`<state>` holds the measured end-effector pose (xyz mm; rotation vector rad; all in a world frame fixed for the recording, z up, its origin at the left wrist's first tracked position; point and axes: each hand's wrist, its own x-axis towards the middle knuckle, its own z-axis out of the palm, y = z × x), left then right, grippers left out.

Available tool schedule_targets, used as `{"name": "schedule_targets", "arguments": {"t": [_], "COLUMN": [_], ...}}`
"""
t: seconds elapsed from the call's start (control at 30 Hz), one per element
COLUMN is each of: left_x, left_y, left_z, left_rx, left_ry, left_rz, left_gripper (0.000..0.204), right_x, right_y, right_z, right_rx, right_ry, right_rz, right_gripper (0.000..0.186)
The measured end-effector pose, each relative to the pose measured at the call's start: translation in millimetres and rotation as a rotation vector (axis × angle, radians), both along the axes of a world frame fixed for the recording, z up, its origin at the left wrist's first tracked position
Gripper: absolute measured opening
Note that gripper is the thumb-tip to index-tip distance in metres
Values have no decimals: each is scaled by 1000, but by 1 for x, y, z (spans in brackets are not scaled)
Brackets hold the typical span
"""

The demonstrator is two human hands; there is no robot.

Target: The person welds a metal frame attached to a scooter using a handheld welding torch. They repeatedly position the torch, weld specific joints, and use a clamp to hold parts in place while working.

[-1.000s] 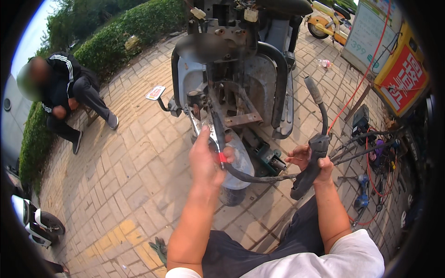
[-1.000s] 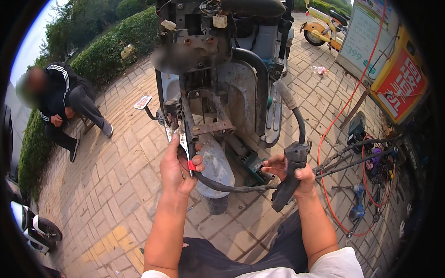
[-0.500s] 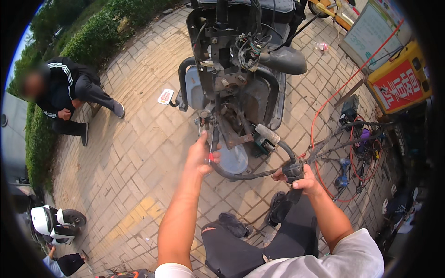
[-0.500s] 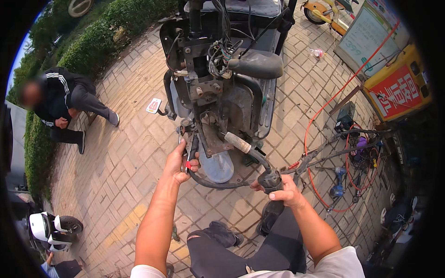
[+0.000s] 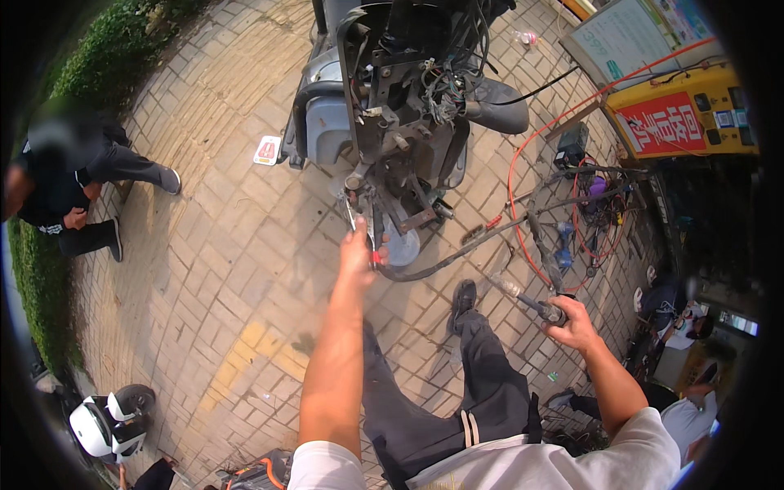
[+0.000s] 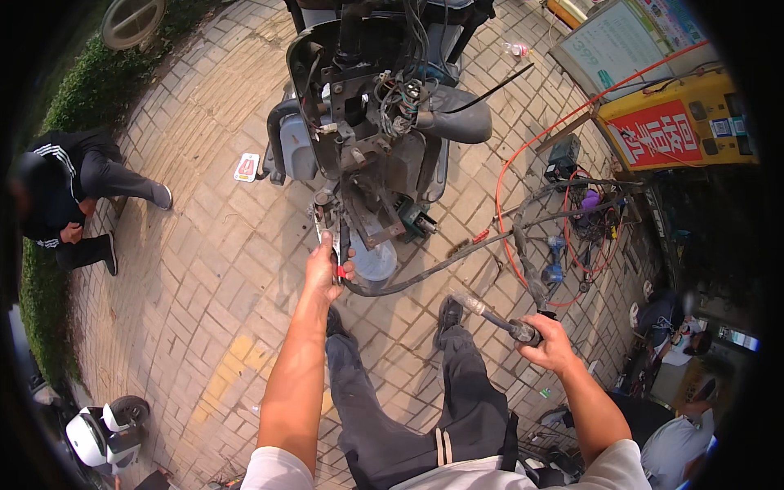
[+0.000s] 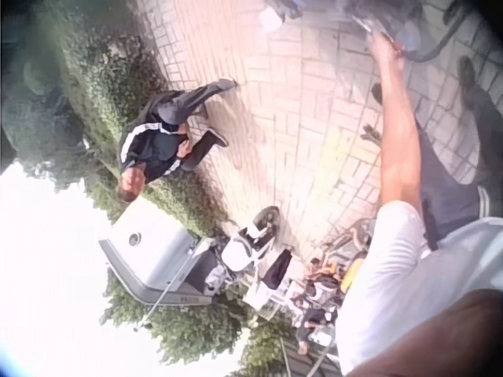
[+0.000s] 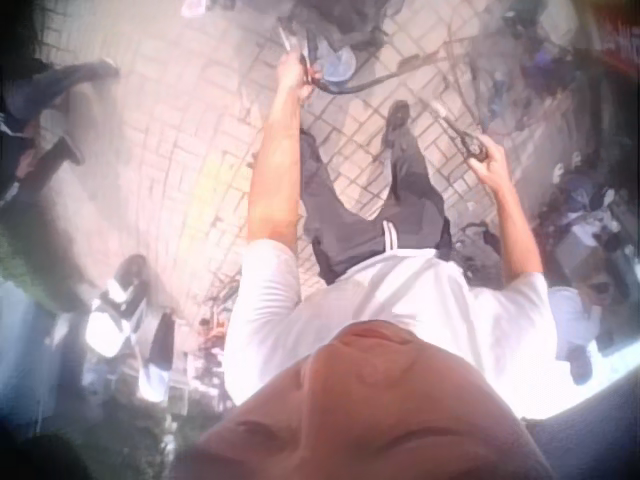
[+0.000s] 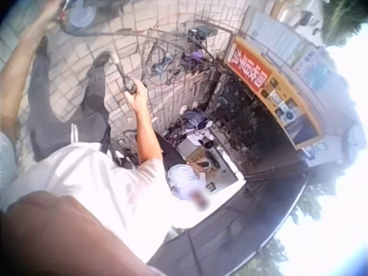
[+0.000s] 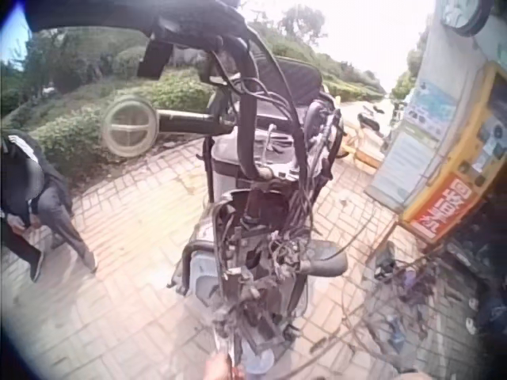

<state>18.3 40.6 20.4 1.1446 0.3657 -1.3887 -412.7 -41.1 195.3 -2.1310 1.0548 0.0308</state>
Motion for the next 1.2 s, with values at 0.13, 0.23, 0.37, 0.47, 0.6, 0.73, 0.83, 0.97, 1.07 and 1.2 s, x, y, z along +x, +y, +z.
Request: {"name": "schedule_targets", "arguments": {"t": [0.13, 0.23, 0.37, 0.47, 0.6, 0.73, 0.83, 0.97, 1.07, 1.2], "left_x": [-2, 9, 35, 84, 76, 65, 69, 66, 74, 88], "left_y": [-1, -6, -7, -2, 1, 8, 11, 15, 15, 16], "left_z": [6, 17, 43, 39, 40, 22, 8, 19, 12, 9], "left_rx": [28, 92, 117, 48, 50, 46, 38, -6, 48, -32], "left_ry": [-6, 15, 69, 135, 191, 228, 190, 83, 46, 122], "left_rz": [11, -91, -238, -345, -326, -252, -277, -351, -390, -427], "left_gripper": [39, 45, 43, 44, 44, 42, 43, 45, 46, 44], "right_x": [9, 1, -5, 48, 114, 138, 139, 122, 116, 118], "right_y": [59, 115, 167, 142, 90, 65, 64, 63, 65, 71], "right_z": [26, 48, 81, 92, 74, 34, 10, 0, -2, -2], "right_rx": [46, 93, 189, 195, 402, 296, 333, 380, 420, 460], "right_ry": [117, 223, 285, 164, 41, -79, -113, -78, -74, -62], "right_rz": [-86, -17, -11, -119, -518, -444, -414, -364, -354, -346], "right_gripper": [43, 49, 54, 53, 45, 47, 43, 50, 50, 51]}}
